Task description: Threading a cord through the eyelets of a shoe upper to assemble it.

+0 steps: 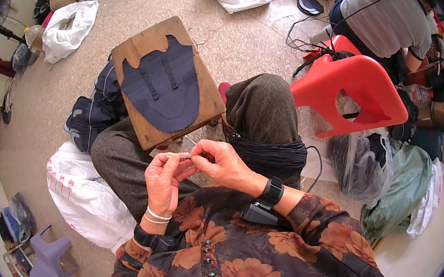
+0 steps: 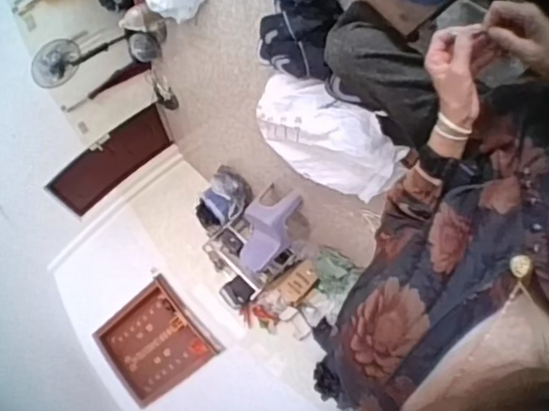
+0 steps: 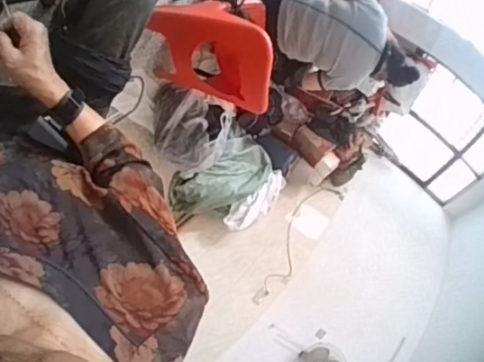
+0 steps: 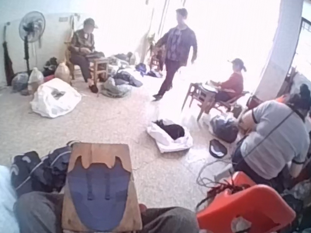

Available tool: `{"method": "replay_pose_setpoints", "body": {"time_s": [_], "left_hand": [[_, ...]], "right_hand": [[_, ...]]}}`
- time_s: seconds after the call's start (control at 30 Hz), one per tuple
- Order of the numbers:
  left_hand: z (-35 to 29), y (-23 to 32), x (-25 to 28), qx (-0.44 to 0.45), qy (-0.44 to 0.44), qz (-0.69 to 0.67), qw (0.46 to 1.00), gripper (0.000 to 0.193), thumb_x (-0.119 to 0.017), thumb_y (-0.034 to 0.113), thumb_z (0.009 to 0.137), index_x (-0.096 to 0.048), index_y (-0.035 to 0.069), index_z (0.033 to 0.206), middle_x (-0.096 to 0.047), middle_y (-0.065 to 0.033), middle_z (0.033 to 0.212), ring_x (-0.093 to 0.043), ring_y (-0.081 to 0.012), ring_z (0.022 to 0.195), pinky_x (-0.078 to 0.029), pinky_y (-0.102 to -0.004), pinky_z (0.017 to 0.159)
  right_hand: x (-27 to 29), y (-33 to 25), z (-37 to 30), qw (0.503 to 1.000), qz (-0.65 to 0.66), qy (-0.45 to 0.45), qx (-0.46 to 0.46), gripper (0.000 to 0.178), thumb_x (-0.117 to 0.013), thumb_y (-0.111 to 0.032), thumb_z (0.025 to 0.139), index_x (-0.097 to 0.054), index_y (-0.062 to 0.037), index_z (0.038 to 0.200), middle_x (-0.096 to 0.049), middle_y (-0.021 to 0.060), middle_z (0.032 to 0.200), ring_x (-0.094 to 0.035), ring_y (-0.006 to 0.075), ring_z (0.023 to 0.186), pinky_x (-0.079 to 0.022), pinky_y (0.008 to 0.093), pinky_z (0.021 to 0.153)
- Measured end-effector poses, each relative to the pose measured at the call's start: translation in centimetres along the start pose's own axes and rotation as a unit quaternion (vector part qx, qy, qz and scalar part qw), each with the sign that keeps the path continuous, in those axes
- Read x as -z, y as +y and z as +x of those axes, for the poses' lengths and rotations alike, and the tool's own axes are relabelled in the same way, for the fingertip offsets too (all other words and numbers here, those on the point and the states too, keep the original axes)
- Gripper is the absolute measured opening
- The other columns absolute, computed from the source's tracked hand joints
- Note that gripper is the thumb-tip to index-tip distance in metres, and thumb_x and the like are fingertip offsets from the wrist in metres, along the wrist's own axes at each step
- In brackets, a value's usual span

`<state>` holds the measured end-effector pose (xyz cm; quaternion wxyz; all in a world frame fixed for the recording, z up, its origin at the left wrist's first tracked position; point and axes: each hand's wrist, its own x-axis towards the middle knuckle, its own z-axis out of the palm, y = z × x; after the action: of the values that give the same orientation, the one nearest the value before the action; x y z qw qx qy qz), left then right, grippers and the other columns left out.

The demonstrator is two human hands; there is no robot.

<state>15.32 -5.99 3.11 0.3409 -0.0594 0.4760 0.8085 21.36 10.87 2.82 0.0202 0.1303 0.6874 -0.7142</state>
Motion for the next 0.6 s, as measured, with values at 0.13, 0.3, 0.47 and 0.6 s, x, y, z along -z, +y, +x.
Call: {"method": "replay_pose_setpoints", "body": {"time_s": [0.13,0.3,0.47,0.6], "left_hand": [[0.00,0.00,-0.02,-0.003,-0.004,0.008,1.000,0.008,-0.059,0.010,0.101,-0.060,0.003,0.100,-0.070,-0.0135,0.104,-0.072,-0.0221,0.093,-0.063,-0.0392,0.083],[0.04,-0.14,-0.04,-0.006,-0.005,0.009,1.000,0.008,-0.059,0.010,0.101,-0.061,0.002,0.100,-0.070,-0.0134,0.105,-0.072,-0.0223,0.093,-0.062,-0.0393,0.084],[0.28,-0.40,-0.14,-0.025,0.007,0.010,1.000,0.009,-0.060,0.008,0.100,-0.061,-0.001,0.101,-0.071,-0.0165,0.104,-0.073,-0.0243,0.092,-0.064,-0.0407,0.083],[0.56,0.21,0.11,-0.024,0.008,0.000,1.000,0.010,-0.061,0.013,0.101,-0.060,0.003,0.102,-0.071,-0.0148,0.108,-0.072,-0.0237,0.094,-0.062,-0.0396,0.084]], "right_hand": [[0.02,-0.32,0.00,1.000,-0.021,0.002,-0.005,0.013,-0.062,-0.010,0.094,-0.065,0.0020,0.091,-0.058,0.0001,0.070,-0.050,0.0041,0.063,-0.042,0.0248,0.054],[0.08,-0.30,0.23,0.999,-0.037,-0.001,0.000,0.013,-0.064,-0.011,0.094,-0.065,0.0020,0.091,-0.059,0.0012,0.070,-0.051,0.0045,0.064,-0.043,0.0254,0.055],[-0.45,-0.55,0.51,0.996,-0.083,0.014,0.042,0.012,-0.065,-0.010,0.094,-0.065,0.0020,0.091,-0.060,0.0022,0.071,-0.052,0.0045,0.065,-0.044,0.0254,0.056],[-0.51,-0.78,0.49,0.998,-0.035,0.019,0.043,0.011,-0.064,-0.009,0.095,-0.065,0.0022,0.094,-0.061,0.0010,0.073,-0.052,0.0037,0.066,-0.044,0.0238,0.057]]}}
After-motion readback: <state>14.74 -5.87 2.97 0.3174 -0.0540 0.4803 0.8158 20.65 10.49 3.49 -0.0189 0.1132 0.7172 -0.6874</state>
